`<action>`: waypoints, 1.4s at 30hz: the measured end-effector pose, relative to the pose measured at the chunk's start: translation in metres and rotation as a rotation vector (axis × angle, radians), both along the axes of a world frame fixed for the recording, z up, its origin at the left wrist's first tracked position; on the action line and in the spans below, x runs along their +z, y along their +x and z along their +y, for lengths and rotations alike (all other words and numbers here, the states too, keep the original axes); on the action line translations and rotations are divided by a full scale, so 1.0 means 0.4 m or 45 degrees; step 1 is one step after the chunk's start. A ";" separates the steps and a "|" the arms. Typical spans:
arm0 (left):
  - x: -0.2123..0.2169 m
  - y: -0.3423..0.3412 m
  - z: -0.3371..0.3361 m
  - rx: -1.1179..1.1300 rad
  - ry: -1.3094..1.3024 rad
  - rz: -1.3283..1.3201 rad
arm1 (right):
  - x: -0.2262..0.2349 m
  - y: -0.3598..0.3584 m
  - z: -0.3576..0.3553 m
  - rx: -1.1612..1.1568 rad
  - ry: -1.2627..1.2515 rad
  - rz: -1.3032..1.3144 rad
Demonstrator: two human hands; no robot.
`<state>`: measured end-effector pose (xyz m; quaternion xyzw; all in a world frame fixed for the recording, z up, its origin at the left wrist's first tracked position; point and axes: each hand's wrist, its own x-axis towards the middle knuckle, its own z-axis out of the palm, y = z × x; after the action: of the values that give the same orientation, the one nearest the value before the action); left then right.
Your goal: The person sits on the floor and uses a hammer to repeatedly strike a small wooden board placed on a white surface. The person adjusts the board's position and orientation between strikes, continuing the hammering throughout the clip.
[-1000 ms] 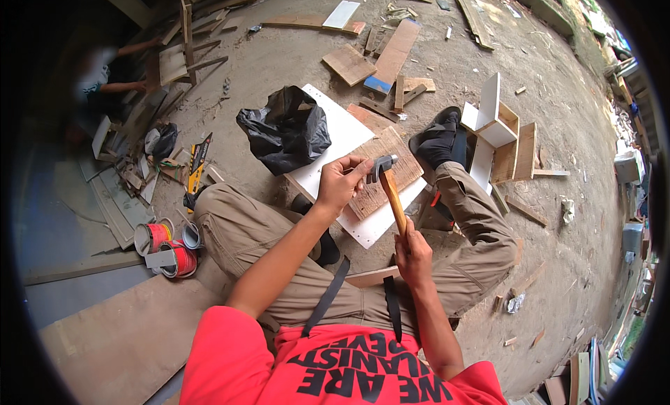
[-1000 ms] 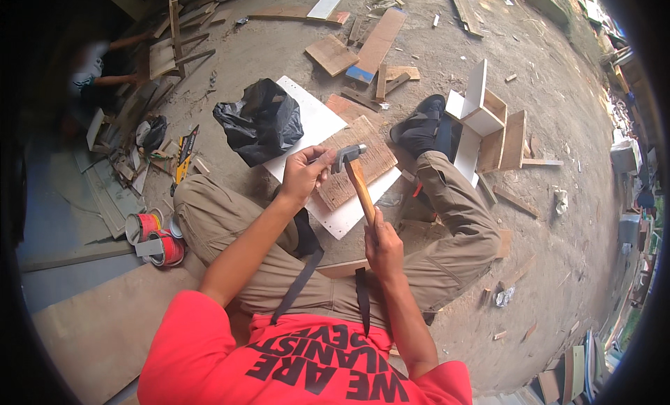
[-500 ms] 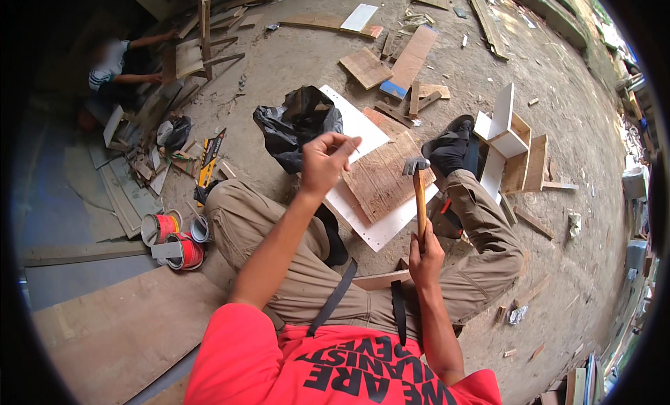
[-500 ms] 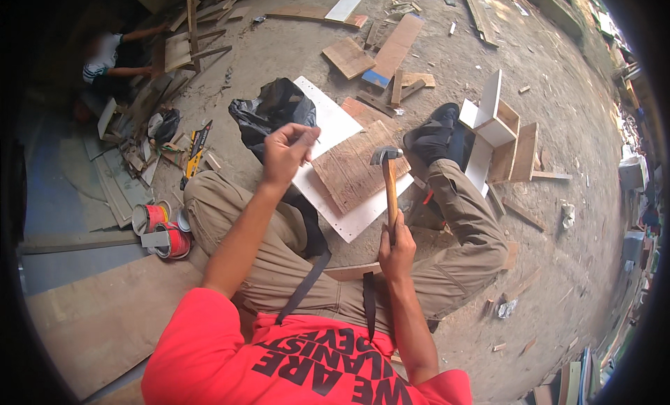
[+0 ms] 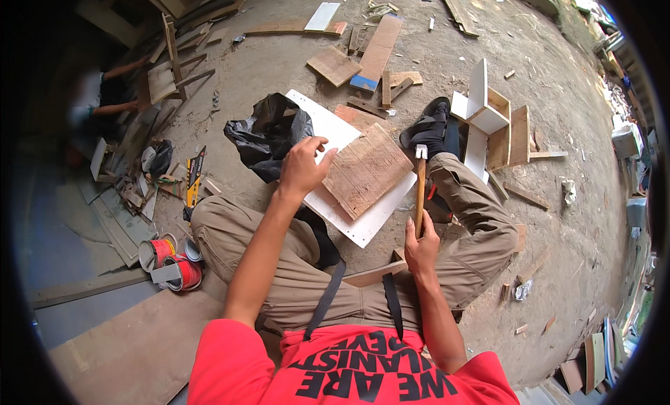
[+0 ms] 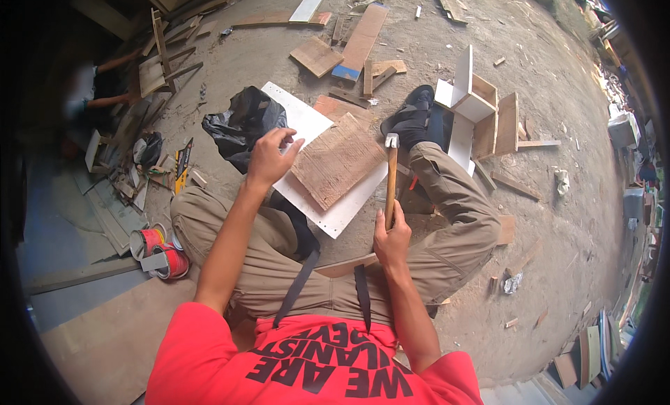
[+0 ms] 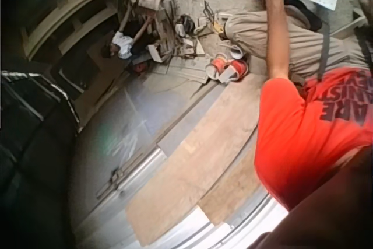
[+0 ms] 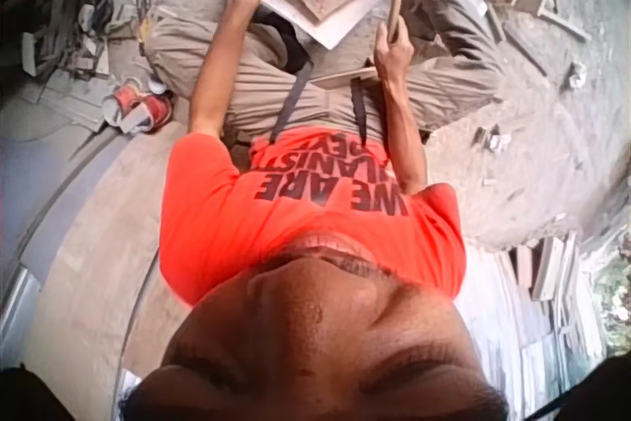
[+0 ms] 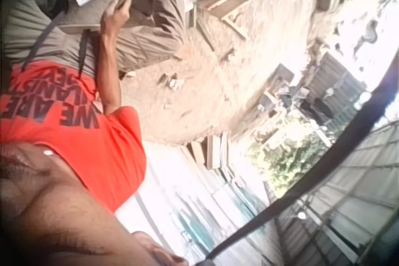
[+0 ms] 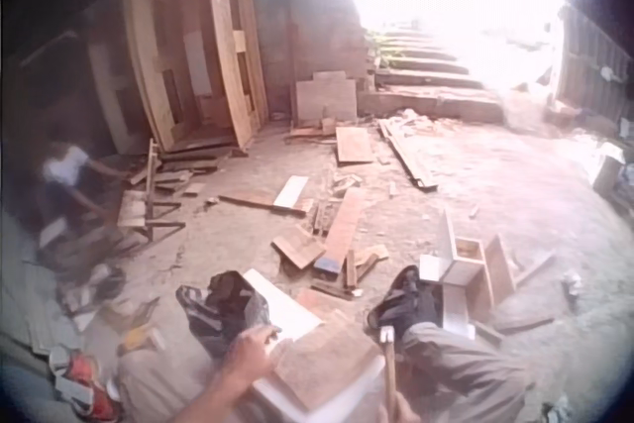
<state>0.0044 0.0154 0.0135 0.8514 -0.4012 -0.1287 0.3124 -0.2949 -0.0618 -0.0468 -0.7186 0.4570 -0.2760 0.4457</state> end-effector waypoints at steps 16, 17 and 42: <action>0.041 -0.126 -0.107 -0.035 -0.201 -0.648 | 0.017 -0.006 -0.008 -0.083 0.070 -0.209; 0.034 -0.130 -0.110 -0.056 -0.208 -0.699 | 0.023 -0.008 -0.007 -0.087 0.072 -0.216; -0.161 -0.120 -0.262 -1.203 0.256 -0.627 | 0.007 -0.045 -0.029 -0.268 0.019 -0.184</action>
<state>-0.0436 -0.0894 -0.0510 0.6090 -0.7873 -0.0894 0.0342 -0.3128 -0.0733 -0.0440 -0.6415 0.4986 -0.3691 0.4513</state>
